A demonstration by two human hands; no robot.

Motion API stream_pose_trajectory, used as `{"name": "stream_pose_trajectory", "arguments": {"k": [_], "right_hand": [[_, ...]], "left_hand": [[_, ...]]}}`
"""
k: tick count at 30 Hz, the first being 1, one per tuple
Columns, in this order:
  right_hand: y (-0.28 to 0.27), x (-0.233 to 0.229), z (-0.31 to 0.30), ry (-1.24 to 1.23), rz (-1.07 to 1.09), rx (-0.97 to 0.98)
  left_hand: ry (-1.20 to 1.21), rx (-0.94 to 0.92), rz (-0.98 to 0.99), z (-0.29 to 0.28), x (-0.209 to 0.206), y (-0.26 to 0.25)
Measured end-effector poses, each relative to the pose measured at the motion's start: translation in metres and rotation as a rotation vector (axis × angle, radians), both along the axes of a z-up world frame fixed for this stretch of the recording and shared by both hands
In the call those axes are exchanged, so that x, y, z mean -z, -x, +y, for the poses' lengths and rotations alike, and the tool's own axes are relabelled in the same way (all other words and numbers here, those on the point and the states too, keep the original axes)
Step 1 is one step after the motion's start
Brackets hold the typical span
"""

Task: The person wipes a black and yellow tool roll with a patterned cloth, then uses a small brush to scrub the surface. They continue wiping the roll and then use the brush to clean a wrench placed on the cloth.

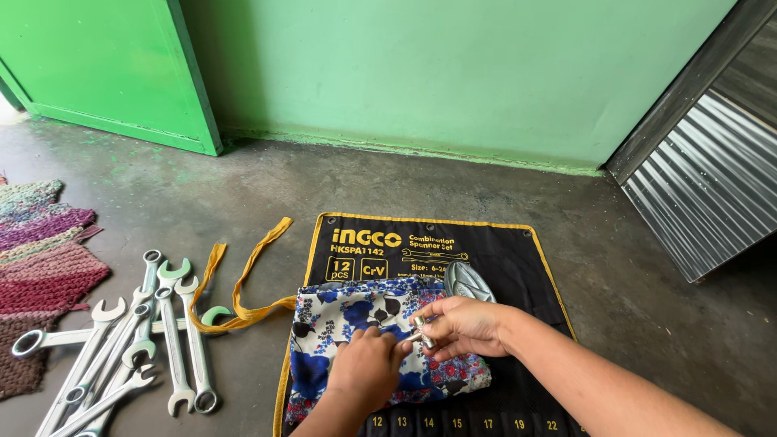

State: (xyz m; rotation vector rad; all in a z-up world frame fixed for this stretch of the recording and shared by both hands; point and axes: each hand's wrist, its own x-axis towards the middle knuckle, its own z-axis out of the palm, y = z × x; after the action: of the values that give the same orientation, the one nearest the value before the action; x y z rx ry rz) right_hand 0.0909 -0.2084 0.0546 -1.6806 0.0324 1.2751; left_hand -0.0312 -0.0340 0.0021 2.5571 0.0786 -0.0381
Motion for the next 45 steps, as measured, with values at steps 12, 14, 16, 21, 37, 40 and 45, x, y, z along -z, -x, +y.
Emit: {"name": "stream_pose_trajectory", "arguments": {"k": [12,14,16,21,37,40,45], "right_hand": [[0.003,0.014,0.005,0.013,0.058,-0.147],[0.002,0.017,0.004,0.026,0.084,-0.139],[0.000,0.024,0.001,0.008,0.112,-0.125],[-0.009,0.057,0.005,0.038,0.017,-0.062],[-0.005,0.071,0.014,0.098,-0.126,-0.084],[-0.004,0.071,0.018,0.070,-0.185,-0.105],[-0.010,0.078,0.016,0.038,-0.224,-0.115]], "left_hand": [[-0.237,0.188,0.076,0.016,0.023,0.000],[-0.235,0.194,0.065,0.018,0.020,0.000],[-0.229,0.185,0.135,0.018,0.019,-0.002],[-0.107,0.078,0.210,0.013,0.028,-0.007],[0.017,-0.024,0.320,0.007,0.046,-0.014],[0.042,-0.047,0.343,0.009,0.044,-0.016],[0.060,-0.046,0.320,0.013,0.046,-0.016]]}}
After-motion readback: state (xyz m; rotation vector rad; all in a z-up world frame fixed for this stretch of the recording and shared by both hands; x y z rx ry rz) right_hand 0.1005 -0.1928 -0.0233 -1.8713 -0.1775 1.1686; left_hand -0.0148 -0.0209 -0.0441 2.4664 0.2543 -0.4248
